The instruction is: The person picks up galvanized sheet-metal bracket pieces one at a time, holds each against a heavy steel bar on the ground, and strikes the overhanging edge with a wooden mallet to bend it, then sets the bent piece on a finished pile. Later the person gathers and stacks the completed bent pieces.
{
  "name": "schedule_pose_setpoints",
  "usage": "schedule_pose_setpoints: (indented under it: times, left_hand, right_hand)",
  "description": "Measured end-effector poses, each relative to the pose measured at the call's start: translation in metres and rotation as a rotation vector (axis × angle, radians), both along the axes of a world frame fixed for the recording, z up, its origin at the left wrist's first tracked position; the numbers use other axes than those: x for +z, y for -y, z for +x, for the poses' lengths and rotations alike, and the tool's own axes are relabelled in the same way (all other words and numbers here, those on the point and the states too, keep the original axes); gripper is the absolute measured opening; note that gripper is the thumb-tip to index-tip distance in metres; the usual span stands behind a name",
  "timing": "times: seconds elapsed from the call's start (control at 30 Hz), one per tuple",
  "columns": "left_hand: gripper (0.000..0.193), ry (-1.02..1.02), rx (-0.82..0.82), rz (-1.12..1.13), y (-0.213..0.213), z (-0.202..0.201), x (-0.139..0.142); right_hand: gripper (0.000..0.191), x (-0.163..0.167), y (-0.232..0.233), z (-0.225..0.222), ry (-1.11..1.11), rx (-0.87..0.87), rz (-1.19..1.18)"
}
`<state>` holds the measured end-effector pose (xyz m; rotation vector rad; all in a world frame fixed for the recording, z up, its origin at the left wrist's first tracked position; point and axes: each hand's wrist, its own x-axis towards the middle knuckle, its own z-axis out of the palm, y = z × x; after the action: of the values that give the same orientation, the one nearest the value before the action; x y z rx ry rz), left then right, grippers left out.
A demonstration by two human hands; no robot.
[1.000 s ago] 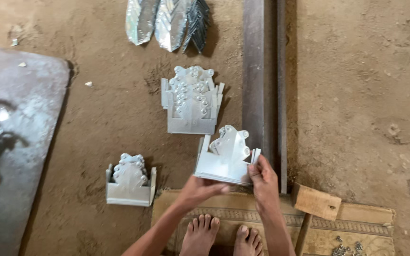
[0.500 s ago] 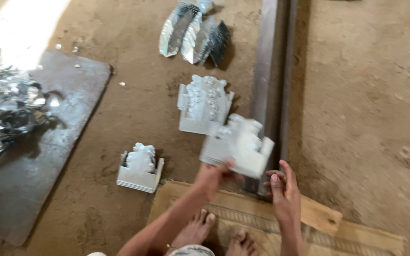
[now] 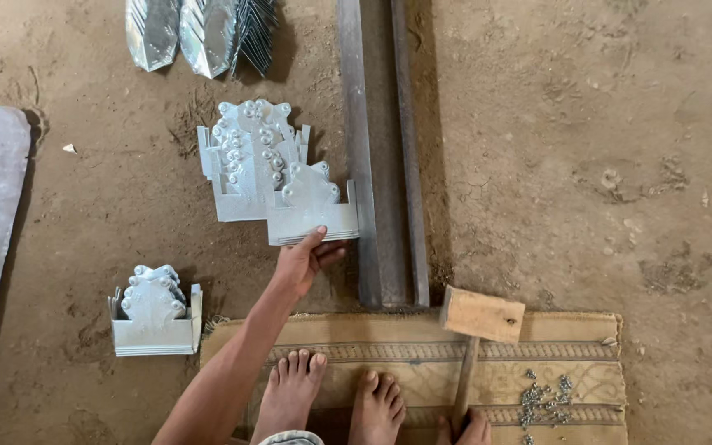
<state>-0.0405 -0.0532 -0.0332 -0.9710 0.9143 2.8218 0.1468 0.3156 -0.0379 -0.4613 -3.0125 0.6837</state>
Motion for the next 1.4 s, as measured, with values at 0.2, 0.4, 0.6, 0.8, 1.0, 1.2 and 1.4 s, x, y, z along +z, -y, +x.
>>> schedule_pose_setpoints:
  times: [0.2, 0.4, 0.6, 0.8, 1.0, 1.2, 1.4]
  left_hand:
    - [0.049, -0.077, -0.032, 0.000, 0.002, -0.012, 0.009]
    - [0.055, -0.072, -0.062, 0.039, -0.006, -0.022, 0.005]
    - [0.048, -0.071, -0.048, 0.039, -0.015, -0.024, 0.004]
    - [0.042, -0.081, -0.035, 0.113, -0.017, -0.024, 0.005]
    - [0.043, -0.083, -0.023, 0.118, -0.018, -0.026, 0.013]
    - [0.046, -0.009, 0.030, 0.116, -0.019, -0.029, 0.017]
    - [0.049, -0.047, 0.139, 0.193, -0.025, -0.035, 0.017]
  right_hand:
    - [0.035, 0.000, -0.018, -0.005, 0.499, -0.501, -0.762]
    - [0.028, 0.074, -0.006, -0.037, 0.044, -0.146, -0.740]
    - [0.018, 0.126, 0.067, -0.089, -0.213, 0.086, -0.935]
    - [0.030, 0.102, 0.096, -0.121, 0.301, 0.171, -0.373]
    - [0.028, 0.090, 0.088, -0.099, -0.369, 0.254, -0.741]
    - [0.035, 0.068, 0.091, -0.111, 0.216, 0.041, -0.610]
    - [0.042, 0.082, 0.091, -0.127, 0.336, 0.049, -0.465]
